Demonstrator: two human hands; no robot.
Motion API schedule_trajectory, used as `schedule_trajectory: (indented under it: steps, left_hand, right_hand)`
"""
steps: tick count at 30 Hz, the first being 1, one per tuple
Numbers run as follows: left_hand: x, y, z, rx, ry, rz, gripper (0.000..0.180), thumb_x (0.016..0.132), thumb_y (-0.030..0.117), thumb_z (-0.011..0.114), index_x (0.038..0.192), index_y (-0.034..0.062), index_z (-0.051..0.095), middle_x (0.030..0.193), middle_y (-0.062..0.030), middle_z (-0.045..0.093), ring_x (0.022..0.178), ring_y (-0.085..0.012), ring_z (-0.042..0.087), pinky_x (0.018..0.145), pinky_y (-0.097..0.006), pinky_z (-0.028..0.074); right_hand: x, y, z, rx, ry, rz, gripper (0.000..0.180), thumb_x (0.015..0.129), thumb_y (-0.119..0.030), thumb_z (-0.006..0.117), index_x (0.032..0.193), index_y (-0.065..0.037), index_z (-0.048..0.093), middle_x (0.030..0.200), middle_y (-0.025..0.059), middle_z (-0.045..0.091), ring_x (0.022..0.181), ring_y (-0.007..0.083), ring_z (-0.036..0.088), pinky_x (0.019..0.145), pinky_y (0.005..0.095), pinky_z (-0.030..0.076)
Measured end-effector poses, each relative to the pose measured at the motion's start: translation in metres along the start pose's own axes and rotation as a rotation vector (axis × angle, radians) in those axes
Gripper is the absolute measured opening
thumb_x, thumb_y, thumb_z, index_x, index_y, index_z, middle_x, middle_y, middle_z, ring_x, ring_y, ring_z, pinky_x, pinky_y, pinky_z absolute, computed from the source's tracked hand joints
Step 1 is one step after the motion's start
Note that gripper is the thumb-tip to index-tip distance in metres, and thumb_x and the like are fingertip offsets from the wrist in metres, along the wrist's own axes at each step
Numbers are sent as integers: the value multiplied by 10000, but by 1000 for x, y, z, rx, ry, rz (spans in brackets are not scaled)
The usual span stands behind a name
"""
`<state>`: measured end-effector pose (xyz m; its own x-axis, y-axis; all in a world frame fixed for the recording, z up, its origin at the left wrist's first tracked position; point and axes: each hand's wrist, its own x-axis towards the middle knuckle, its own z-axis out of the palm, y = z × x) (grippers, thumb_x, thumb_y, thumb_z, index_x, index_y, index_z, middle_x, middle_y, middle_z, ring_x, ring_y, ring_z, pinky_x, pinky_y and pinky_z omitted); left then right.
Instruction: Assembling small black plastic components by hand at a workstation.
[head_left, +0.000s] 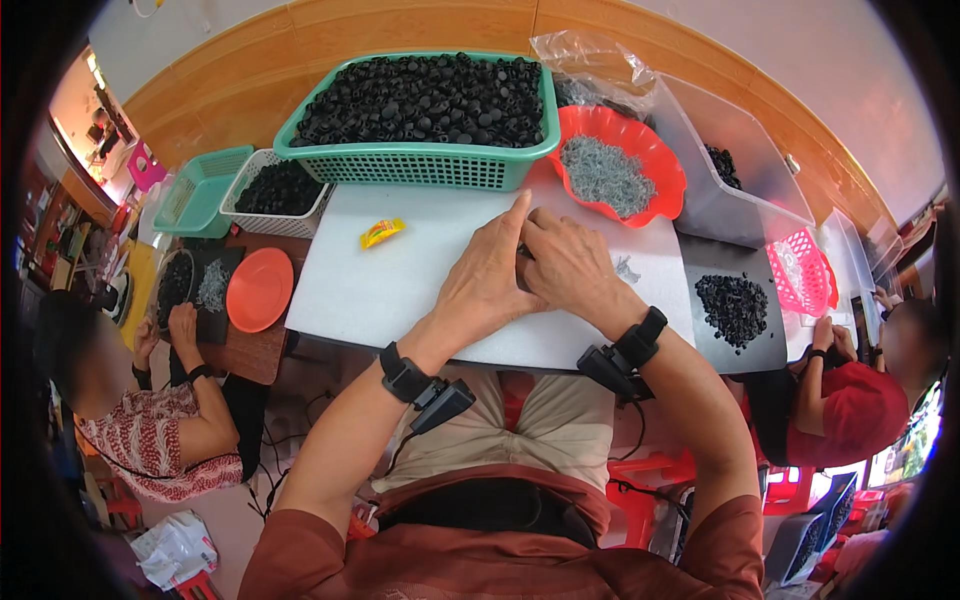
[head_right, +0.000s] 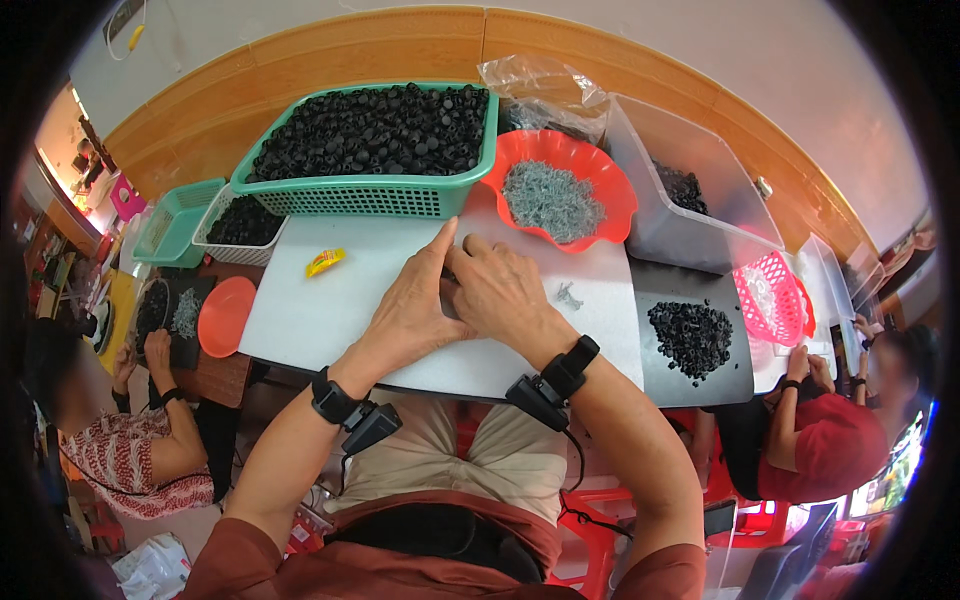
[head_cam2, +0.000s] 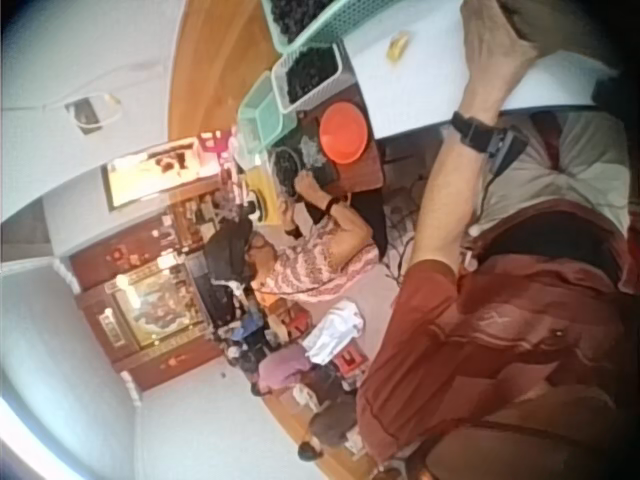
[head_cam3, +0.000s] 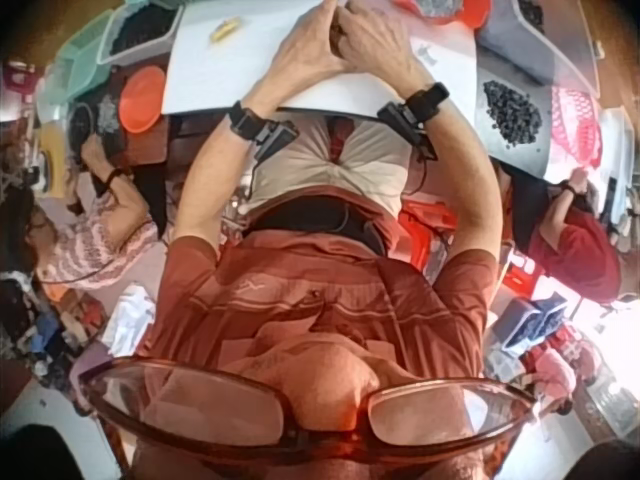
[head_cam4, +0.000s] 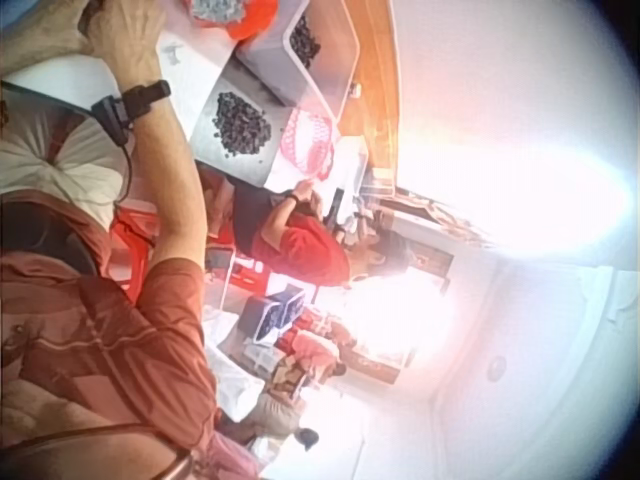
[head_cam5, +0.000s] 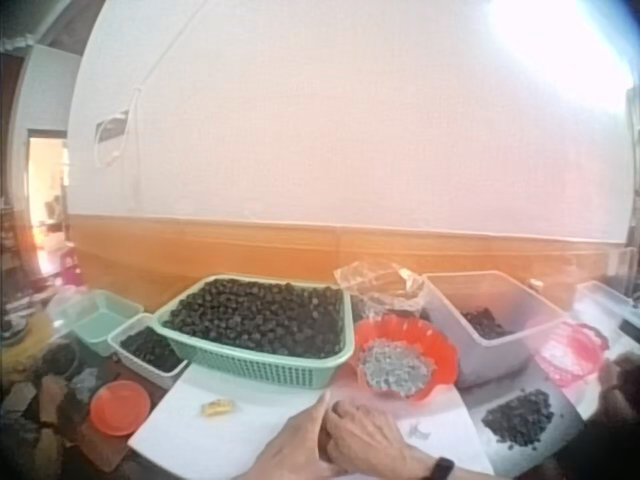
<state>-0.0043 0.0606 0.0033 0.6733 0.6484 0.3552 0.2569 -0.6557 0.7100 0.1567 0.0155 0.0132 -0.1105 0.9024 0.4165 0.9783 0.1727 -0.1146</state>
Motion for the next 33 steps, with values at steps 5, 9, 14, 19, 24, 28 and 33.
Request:
schedule_trajectory:
  steps: [5,9,14,19,24,28,33]
  left_hand:
    - [1,1,0,-16,-20,-22,1259,657,210,945,1645,69,178,1438,-231,513,1267,-362,558,1096,-440,473]
    - [0,1,0,-2,-8,-27,1241,668,230,946,1639,66,191,1439,-229,521,1284,-367,554,1097,-442,474]
    - [0,-2,2,19,6,-33,1221,683,260,946,1636,79,205,1431,-217,537,1294,-374,553,1101,-448,470]
    - [-1,-4,4,47,16,0,1183,692,241,940,1627,83,234,1413,-216,558,1289,-373,560,1099,-447,477]
    - [-1,-4,6,56,46,28,1114,692,221,934,1599,65,307,1412,-218,564,1297,-370,560,1092,-438,481]
    - [-1,-1,3,39,28,2,1093,674,224,945,1577,53,353,1429,-226,556,1313,-371,555,1102,-437,474]
    - [-1,0,3,35,21,-12,1113,656,224,962,1572,49,354,1444,-227,548,1322,-378,550,1112,-440,469]
  right_hand:
    - [-2,1,-1,41,-16,31,259,845,-183,694,1088,-95,717,956,100,664,842,341,675,725,470,559]
    - [-2,0,-6,66,-69,71,283,822,-154,687,1100,-116,726,989,89,670,903,342,660,774,473,552]
    - [-2,-3,-16,113,-79,62,278,813,-151,690,1087,-112,722,1009,92,671,912,345,656,782,473,548]
    - [-5,-1,-20,132,-52,16,269,813,-155,696,1077,-104,715,993,96,679,907,349,660,775,478,543]
    - [-6,4,-28,221,-74,-7,240,838,-168,698,1066,-93,713,974,124,700,882,362,671,753,483,536]
    - [-2,6,-37,261,-75,-25,201,860,-162,688,1041,-79,714,966,146,706,877,375,668,740,501,524]
    - [-4,7,-41,224,-96,-19,167,863,-103,664,1016,-55,710,981,131,710,887,375,669,719,504,521]
